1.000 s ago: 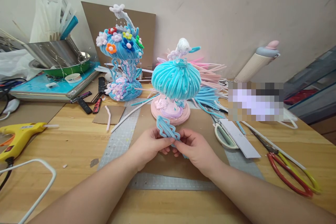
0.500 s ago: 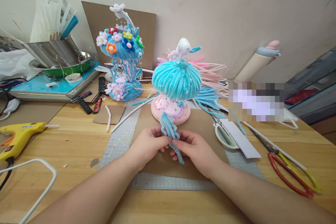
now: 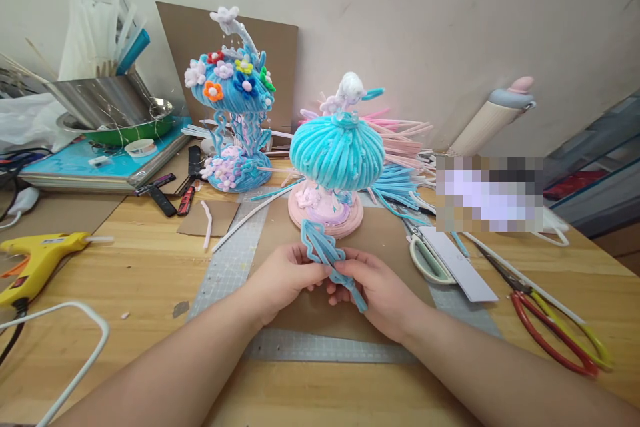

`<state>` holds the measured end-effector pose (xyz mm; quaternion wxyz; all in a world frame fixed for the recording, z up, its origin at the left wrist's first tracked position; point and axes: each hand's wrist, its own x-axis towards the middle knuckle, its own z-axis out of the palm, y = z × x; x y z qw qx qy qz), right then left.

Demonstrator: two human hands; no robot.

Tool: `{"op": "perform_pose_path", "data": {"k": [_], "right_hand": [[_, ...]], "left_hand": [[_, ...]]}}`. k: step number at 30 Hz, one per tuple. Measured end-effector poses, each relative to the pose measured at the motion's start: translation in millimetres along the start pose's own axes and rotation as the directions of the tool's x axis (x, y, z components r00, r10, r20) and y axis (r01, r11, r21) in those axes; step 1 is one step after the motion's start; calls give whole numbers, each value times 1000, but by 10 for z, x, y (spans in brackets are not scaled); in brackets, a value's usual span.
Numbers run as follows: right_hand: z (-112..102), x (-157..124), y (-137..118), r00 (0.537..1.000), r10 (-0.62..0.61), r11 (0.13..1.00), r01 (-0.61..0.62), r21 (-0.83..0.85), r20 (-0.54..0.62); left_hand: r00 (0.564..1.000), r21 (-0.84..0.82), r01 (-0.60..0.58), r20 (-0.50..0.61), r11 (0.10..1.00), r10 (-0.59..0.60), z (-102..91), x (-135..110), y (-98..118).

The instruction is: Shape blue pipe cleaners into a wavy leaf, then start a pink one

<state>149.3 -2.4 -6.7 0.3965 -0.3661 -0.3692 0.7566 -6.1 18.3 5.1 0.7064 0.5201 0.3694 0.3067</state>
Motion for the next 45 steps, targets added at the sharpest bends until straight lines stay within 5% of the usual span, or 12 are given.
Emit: {"op": "perform_pose_path", "data": {"k": [8,22,31,36,45], "right_hand": [[-9,-11,-11,996,-68,986,58,-158,-63],[-27,16,-9,999,-36,998,34,-52,-29],[-60,31,23,990,-111,937,73,-341,-92],[-70,33,17,983,-137,865,59,-498,-123],[-117,29,26,983,-159,792,69,-607,-96]], "left_hand": [[995,-22,32,-97,999,-34,-10,10,-38],[982,-114,-5,-187,994,-16,-44,28,-40],[982,-159,2,-186,987,-32,-36,41,-77],[936,-9,-86,-343,996,77,-65,44,-27],[938,-143,-113,-341,983,58,-133,34,40]]}}
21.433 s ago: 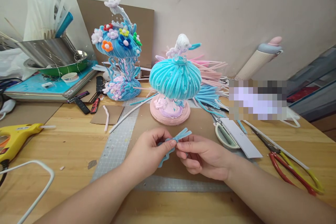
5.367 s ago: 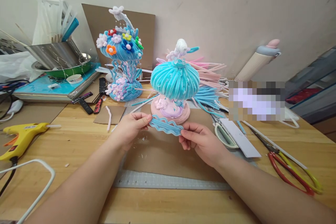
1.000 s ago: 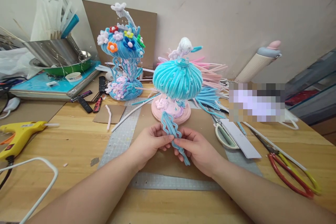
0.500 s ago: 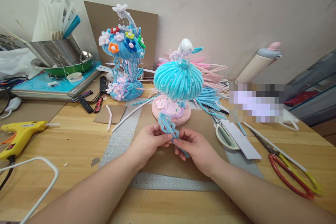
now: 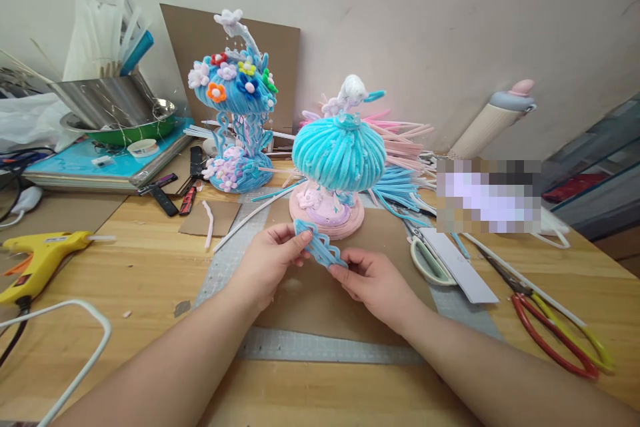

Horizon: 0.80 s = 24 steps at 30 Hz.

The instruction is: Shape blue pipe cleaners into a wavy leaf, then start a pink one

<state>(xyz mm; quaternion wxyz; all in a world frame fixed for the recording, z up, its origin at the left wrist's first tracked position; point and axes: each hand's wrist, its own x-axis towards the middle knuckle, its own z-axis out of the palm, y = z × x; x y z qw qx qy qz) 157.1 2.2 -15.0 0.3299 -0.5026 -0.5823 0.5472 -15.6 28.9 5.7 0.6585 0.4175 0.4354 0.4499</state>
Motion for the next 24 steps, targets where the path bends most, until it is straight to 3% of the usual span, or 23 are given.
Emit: {"op": "perform_pose_path", "data": {"k": [5,10,15,24], "right_hand": [[-44,15,-51,996,-62,986,50,-157,-69],[-64,19,-43,999,-25,999,24,-38,-39],[-70,25,-37,999,-6,996,2,-88,-40],[-69,-18,-140,989,-39,999,36,-20,-141]], "left_hand": [[995,-22,-34,-95,999,32,-21,20,54],[990,-83,-24,-138,996,13,-53,40,97],[985,-89,-33,-169,996,18,-103,68,88],[975,-168,-24,-221,985,-13,-122,111,6]]}}
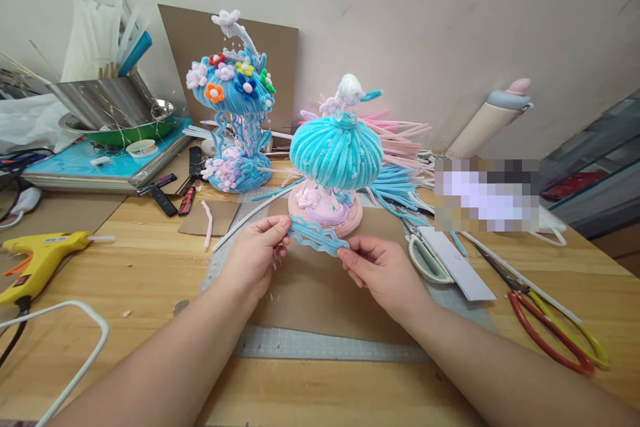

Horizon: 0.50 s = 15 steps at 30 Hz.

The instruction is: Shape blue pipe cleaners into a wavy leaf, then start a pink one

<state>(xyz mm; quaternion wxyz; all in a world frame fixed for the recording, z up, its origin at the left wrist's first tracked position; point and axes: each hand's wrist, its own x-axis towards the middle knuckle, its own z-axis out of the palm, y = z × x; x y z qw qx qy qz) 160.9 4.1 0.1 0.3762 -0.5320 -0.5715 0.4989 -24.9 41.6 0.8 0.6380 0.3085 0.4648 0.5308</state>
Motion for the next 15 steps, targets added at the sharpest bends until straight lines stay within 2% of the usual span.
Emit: {"op": "perform_pose_path", "data": {"k": [5,9,12,15], "right_hand": [[24,-13,-42,999,30,999,-30,23,18],[56,23,5,995,85,989,-91,113,57],[87,43,63,994,105,978,-110,178,38],[121,39,93,993,103,973,-113,200,59]], "left_hand": [[998,-46,61,22,997,-60,-45,61,-42],[996,-44,80,54,996,-78,-14,43,-43],[984,-38,110,147,993,-103,71,-35,-69],[948,-22,181,269,983,-169,143,-105,-125]]}}
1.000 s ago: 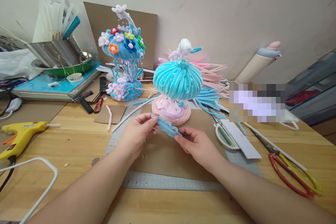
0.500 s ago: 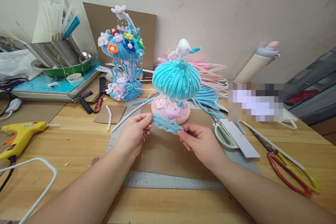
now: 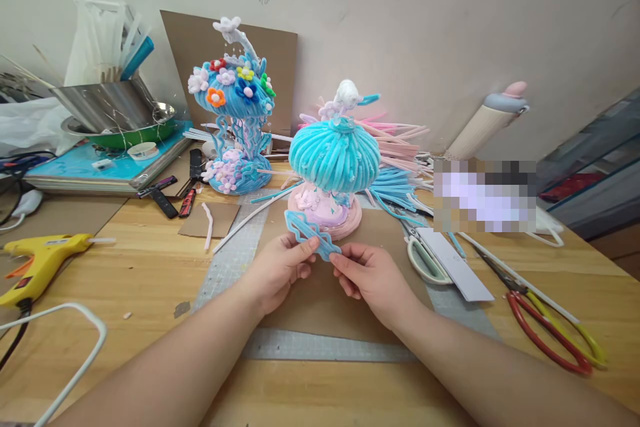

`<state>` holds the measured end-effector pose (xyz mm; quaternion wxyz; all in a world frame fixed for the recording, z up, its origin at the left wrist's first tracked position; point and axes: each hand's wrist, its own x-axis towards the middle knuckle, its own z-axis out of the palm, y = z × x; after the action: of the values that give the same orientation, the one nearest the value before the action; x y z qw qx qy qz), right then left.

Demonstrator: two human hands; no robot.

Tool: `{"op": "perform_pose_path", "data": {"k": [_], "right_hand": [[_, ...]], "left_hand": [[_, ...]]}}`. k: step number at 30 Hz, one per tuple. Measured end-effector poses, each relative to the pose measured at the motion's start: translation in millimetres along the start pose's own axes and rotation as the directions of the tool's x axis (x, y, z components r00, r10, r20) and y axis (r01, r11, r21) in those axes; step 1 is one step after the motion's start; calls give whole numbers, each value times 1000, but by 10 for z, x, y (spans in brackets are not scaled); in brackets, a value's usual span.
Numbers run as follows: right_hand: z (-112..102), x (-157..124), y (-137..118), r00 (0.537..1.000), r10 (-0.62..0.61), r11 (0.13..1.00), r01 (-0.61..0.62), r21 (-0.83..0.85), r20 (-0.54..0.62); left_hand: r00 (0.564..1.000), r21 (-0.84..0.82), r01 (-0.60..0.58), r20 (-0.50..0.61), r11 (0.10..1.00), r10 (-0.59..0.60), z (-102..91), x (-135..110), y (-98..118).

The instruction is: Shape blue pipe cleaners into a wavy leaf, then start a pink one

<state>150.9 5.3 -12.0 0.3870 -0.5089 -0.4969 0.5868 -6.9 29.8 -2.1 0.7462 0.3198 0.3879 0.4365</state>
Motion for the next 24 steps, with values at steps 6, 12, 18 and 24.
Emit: {"op": "perform_pose_path", "data": {"k": [6,12,18,24], "right_hand": [[25,-27,9,994,24,998,-30,55,106],[4,-26,-17,990,67,998,-65,-15,125],[-5,-28,-29,988,56,995,-68,78,146],[-191,39,-85,998,-35,971,47,-235,56]], "left_hand": [[999,-28,33,-15,999,-33,-14,7,-23],[999,-105,39,3,994,-39,-25,-15,39],[997,-133,80,6,988,-80,-25,-15,51],[878,263,-214,-370,941,304,-75,-44,194]]}}
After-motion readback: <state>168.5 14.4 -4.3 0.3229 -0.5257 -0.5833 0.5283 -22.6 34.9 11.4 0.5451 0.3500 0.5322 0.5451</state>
